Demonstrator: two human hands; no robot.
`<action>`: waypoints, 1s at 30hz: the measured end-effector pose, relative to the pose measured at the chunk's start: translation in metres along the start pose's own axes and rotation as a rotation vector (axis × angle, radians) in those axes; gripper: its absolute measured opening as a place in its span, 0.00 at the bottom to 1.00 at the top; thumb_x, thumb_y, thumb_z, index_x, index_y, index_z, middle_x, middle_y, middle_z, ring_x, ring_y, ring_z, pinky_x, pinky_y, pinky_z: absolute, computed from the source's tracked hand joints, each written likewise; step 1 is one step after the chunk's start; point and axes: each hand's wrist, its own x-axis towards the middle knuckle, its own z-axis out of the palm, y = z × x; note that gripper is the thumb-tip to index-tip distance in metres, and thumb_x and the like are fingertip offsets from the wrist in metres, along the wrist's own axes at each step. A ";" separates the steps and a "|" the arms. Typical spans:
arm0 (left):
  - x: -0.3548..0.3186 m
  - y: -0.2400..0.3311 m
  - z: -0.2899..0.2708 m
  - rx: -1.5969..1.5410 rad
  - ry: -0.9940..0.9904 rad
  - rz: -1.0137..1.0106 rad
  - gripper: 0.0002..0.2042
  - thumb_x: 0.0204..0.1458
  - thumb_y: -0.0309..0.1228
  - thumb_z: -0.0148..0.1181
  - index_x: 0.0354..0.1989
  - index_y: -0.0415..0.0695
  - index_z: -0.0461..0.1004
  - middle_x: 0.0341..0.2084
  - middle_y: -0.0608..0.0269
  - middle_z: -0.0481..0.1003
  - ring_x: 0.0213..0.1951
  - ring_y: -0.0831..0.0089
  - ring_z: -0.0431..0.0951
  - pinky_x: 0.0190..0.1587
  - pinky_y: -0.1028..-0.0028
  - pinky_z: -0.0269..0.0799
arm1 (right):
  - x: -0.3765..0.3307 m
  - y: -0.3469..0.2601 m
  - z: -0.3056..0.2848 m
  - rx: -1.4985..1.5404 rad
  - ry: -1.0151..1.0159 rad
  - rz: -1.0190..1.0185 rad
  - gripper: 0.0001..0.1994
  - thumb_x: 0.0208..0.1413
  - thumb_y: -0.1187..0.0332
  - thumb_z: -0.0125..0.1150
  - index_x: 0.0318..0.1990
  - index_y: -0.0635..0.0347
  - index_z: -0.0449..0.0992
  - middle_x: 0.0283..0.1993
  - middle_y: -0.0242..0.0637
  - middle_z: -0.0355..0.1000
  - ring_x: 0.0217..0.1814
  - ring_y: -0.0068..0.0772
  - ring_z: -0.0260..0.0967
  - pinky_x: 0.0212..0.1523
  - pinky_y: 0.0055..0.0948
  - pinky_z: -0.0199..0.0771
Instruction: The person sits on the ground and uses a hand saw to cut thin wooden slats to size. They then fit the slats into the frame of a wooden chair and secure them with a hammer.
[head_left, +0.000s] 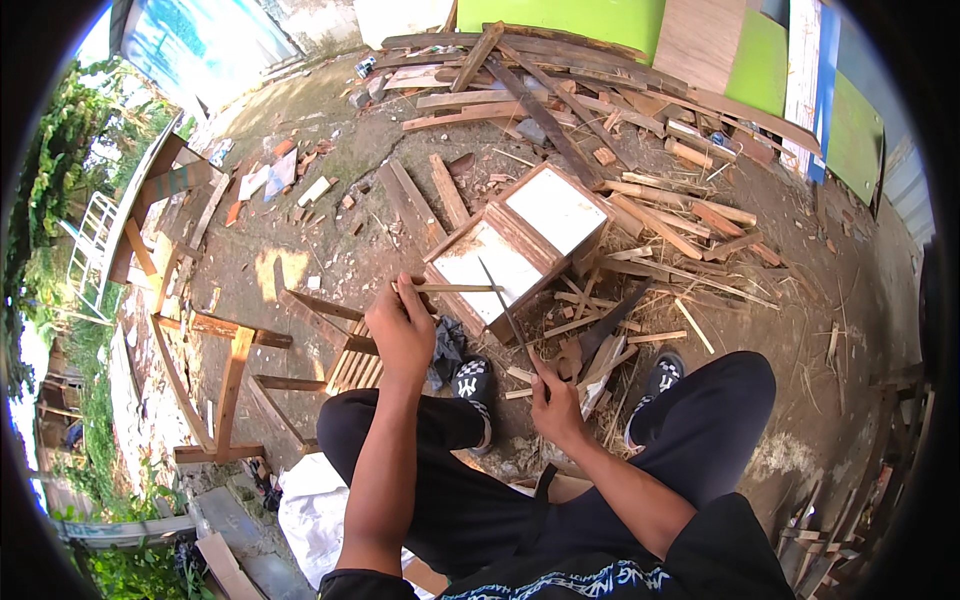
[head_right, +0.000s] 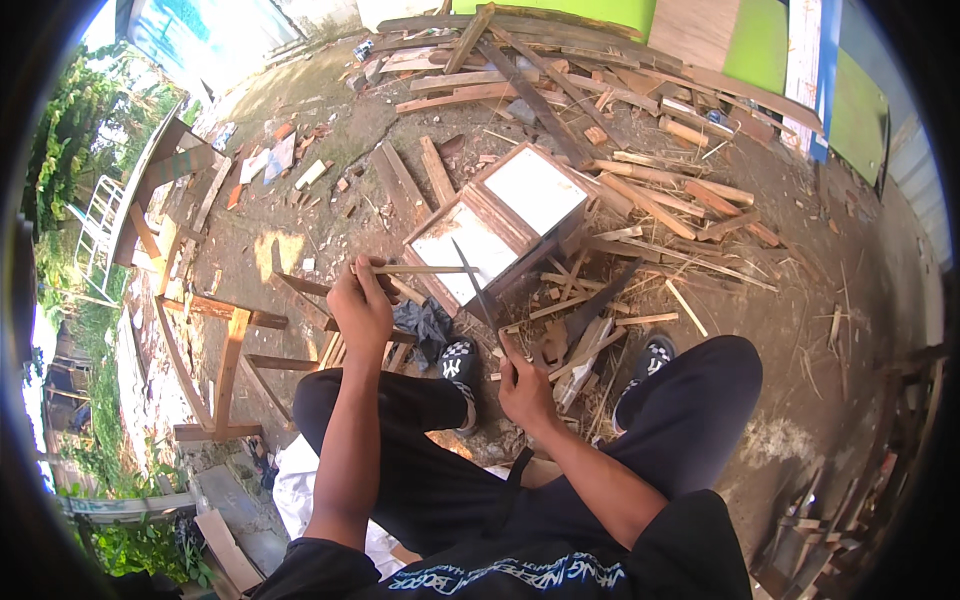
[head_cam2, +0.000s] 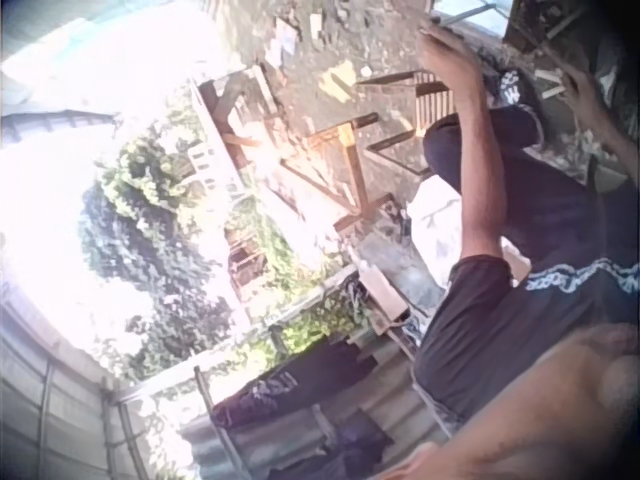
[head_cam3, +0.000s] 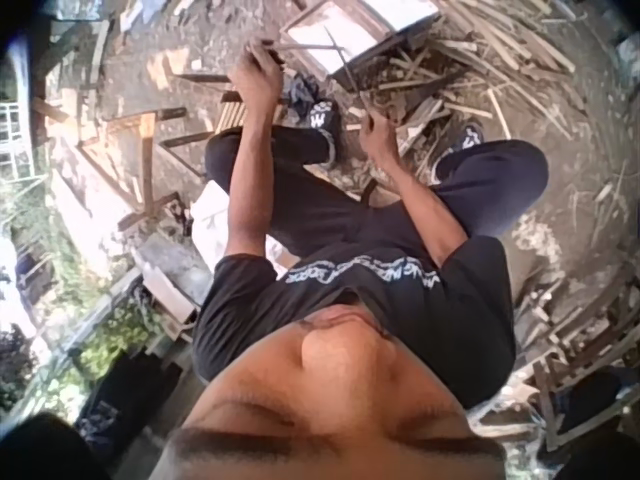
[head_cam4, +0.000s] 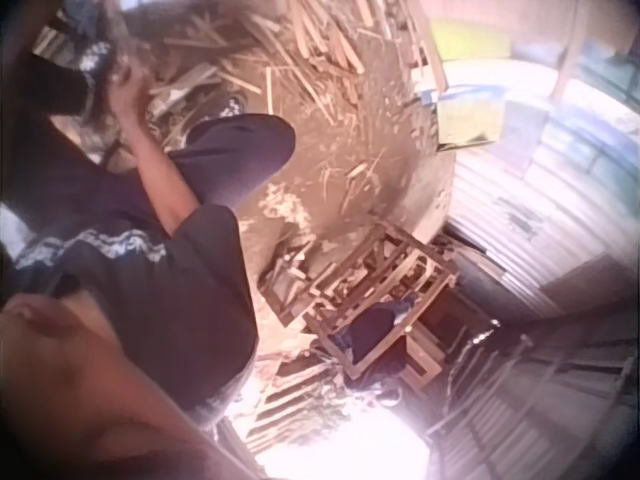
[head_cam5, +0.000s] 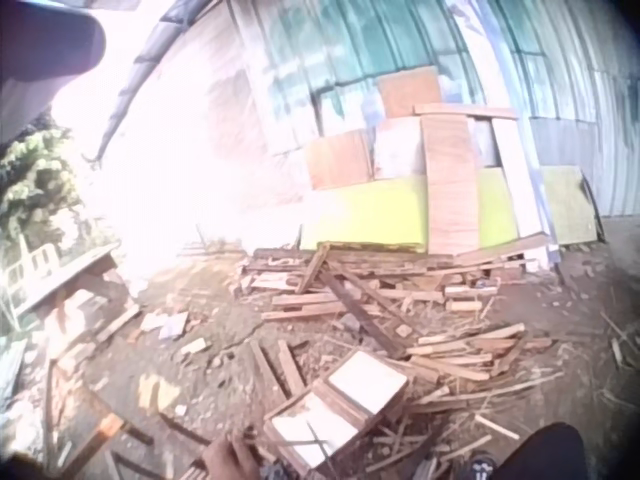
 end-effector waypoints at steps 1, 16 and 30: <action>0.004 0.001 -0.005 0.033 -0.020 0.021 0.15 0.72 0.28 0.51 0.37 0.33 0.80 0.20 0.52 0.77 0.23 0.63 0.82 0.28 0.67 0.73 | 0.005 -0.002 -0.003 -0.003 -0.030 0.082 0.23 0.72 0.67 0.52 0.72 0.51 0.70 0.27 0.62 0.71 0.25 0.58 0.72 0.33 0.47 0.72; 0.011 0.016 -0.009 0.039 -0.258 0.450 0.05 0.61 0.21 0.62 0.42 0.37 0.84 0.35 0.50 0.84 0.38 0.55 0.86 0.41 0.66 0.79 | 0.015 -0.054 -0.022 0.185 0.039 -0.235 0.23 0.73 0.70 0.49 0.73 0.59 0.68 0.56 0.65 0.76 0.54 0.63 0.79 0.48 0.43 0.78; 0.010 0.031 -0.002 0.059 -0.255 0.490 0.05 0.58 0.18 0.59 0.39 0.35 0.80 0.36 0.49 0.80 0.38 0.49 0.81 0.42 0.60 0.77 | 0.007 -0.062 -0.028 0.270 -0.018 -0.230 0.23 0.74 0.68 0.48 0.72 0.64 0.68 0.43 0.52 0.77 0.41 0.40 0.72 0.46 0.35 0.74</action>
